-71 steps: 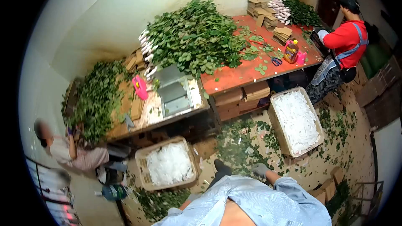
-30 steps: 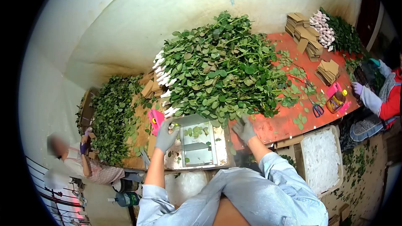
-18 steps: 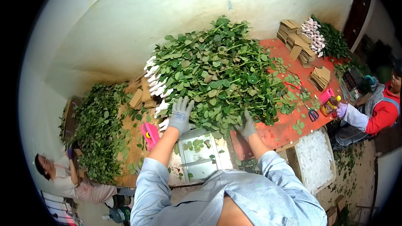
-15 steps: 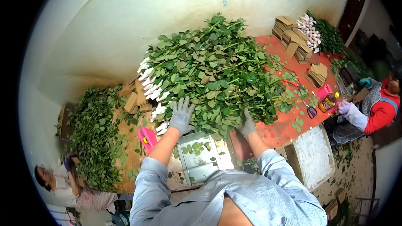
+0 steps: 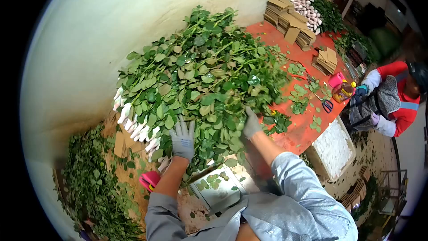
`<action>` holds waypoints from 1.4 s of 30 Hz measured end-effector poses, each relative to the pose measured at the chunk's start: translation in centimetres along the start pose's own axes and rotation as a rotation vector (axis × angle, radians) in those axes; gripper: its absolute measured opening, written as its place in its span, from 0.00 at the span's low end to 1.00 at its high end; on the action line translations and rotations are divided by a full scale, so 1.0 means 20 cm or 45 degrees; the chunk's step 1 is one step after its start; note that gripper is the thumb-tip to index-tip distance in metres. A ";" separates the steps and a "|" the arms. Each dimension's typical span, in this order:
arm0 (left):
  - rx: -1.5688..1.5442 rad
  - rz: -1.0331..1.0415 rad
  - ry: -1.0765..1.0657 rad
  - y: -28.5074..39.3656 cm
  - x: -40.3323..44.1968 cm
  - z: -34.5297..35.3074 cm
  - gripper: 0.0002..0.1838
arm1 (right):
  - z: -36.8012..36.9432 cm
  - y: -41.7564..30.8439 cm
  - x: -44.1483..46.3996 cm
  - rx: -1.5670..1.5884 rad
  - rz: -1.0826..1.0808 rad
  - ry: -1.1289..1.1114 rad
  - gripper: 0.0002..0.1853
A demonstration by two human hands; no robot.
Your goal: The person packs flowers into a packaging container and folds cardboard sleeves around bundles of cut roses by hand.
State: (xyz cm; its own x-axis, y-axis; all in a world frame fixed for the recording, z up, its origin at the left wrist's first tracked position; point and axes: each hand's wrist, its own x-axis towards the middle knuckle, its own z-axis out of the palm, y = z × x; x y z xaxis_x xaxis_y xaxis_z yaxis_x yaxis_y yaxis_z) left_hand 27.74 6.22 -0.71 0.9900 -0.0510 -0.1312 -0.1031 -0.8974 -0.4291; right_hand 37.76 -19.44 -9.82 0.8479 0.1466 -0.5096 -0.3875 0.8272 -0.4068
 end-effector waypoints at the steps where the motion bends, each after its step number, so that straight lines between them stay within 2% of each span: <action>1: 0.043 -0.017 -0.030 -0.02 0.05 -0.01 0.39 | -0.02 0.02 0.16 0.026 -0.012 -0.076 0.22; 3: 0.003 -0.051 0.131 -0.07 0.17 0.11 0.44 | 0.06 0.02 0.34 -0.032 0.005 0.014 0.22; 4: 0.108 -0.089 0.052 -0.07 0.21 0.09 0.40 | 0.02 0.06 0.47 -0.090 -0.028 0.053 0.23; 5: 0.114 -0.065 0.056 -0.06 0.23 0.07 0.40 | -0.11 0.10 0.62 -0.363 -0.210 0.054 0.25; 7: 0.156 -0.123 0.029 -0.06 0.27 0.02 0.41 | -0.03 0.05 0.46 -0.611 -0.183 0.309 0.31; 8: 0.150 -0.137 0.041 -0.03 0.27 0.03 0.41 | -0.09 0.06 0.50 -0.590 -0.193 0.307 0.31; 10: 0.172 -0.110 0.025 0.00 0.23 0.05 0.40 | -0.38 0.15 0.71 -0.585 -0.117 0.032 0.35; 13: 0.189 -0.064 0.012 0.04 0.17 0.06 0.41 | -0.32 0.05 0.43 -0.613 -0.040 0.018 0.37; 14: 0.194 -0.057 0.012 0.05 0.15 0.06 0.42 | -0.31 0.07 0.38 -0.469 -0.160 -0.028 0.36; 15: 0.210 -0.040 0.019 0.06 0.14 0.02 0.42 | -0.32 0.06 0.34 -0.448 -0.168 -0.021 0.36; 17: 0.079 -0.037 -0.106 0.07 0.11 -0.06 0.46 | -0.33 0.00 0.21 -0.565 -0.141 0.075 0.34; 18: -0.032 -0.026 -0.124 0.08 0.09 -0.13 0.52 | -0.34 -0.05 0.14 -0.714 -0.090 0.126 0.37; 19: -0.023 -0.011 -0.117 0.08 0.08 -0.15 0.52 | -0.40 -0.05 0.13 -0.699 -0.099 0.134 0.37; 21: -0.276 0.008 -0.119 0.05 0.03 -0.15 0.61 | -0.49 -0.01 0.08 -0.939 -0.311 0.287 0.39; 22: -0.350 0.011 -0.037 0.05 0.02 -0.14 0.60 | -0.52 -0.03 -0.01 -0.961 -0.380 0.262 0.40; 23: -0.342 0.009 -0.036 0.05 0.00 -0.12 0.60 | -0.54 -0.04 -0.09 -0.954 -0.379 0.258 0.40; 25: -0.584 0.028 0.079 0.05 -0.04 -0.18 0.57 | -0.61 -0.05 -0.24 -1.107 -0.328 0.141 0.37; 26: -0.583 0.005 0.165 0.07 -0.07 -0.22 0.51 | -0.64 -0.04 -0.33 -1.214 -0.354 0.198 0.29; 27: -0.573 0.012 0.163 0.07 -0.08 -0.22 0.51 | -0.69 -0.05 -0.40 -1.202 -0.353 0.201 0.29; 29: -0.780 -0.024 0.281 0.07 -0.06 -0.19 0.46 | -0.81 -0.07 -0.50 -1.429 -0.123 -0.139 0.20; 30: -0.845 -0.009 0.361 0.07 -0.06 -0.18 0.43 | -0.81 -0.09 -0.61 -1.381 -0.079 -0.146 0.15; 31: -0.844 0.014 0.432 0.06 -0.06 -0.16 0.41 | -0.86 -0.06 -0.66 -1.355 -0.083 -0.117 0.15; 33: -0.863 0.037 0.491 0.05 -0.05 -0.15 0.37 | -0.98 0.01 -0.77 -1.505 -0.454 0.082 0.15; 34: -0.770 0.008 0.449 0.05 -0.06 -0.18 0.36 | -1.04 -0.01 -0.78 -1.542 -0.451 0.021 0.15; 36: -0.602 -0.035 0.437 0.05 -0.07 -0.16 0.35 | -1.09 -0.06 -0.83 -1.508 -0.638 0.040 0.15; 37: -0.526 -0.065 0.470 0.05 -0.09 -0.14 0.35 | -1.08 -0.12 -0.87 -1.484 -0.631 0.101 0.15; 39: -0.560 -0.030 0.517 0.09 -0.15 -0.17 0.34 | -1.06 -0.28 -0.94 -1.260 -0.325 0.102 0.14; 40: -0.593 -0.018 0.520 0.12 -0.19 -0.20 0.32 | -1.10 -0.35 -0.96 -1.237 -0.322 0.125 0.14; 42: -0.865 0.078 0.391 0.17 -0.29 -0.25 0.29 | -1.21 -0.48 -0.98 -1.344 -0.529 0.253 0.13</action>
State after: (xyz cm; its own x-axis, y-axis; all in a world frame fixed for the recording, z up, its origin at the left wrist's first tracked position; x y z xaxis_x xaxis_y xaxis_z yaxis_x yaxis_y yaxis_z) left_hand 22.20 1.26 3.13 0.9769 -0.1401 0.1611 -0.1753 -0.9571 0.2307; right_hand 16.04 -43.32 -14.23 0.9454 -0.1968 -0.2597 -0.2808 -0.0880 -0.9557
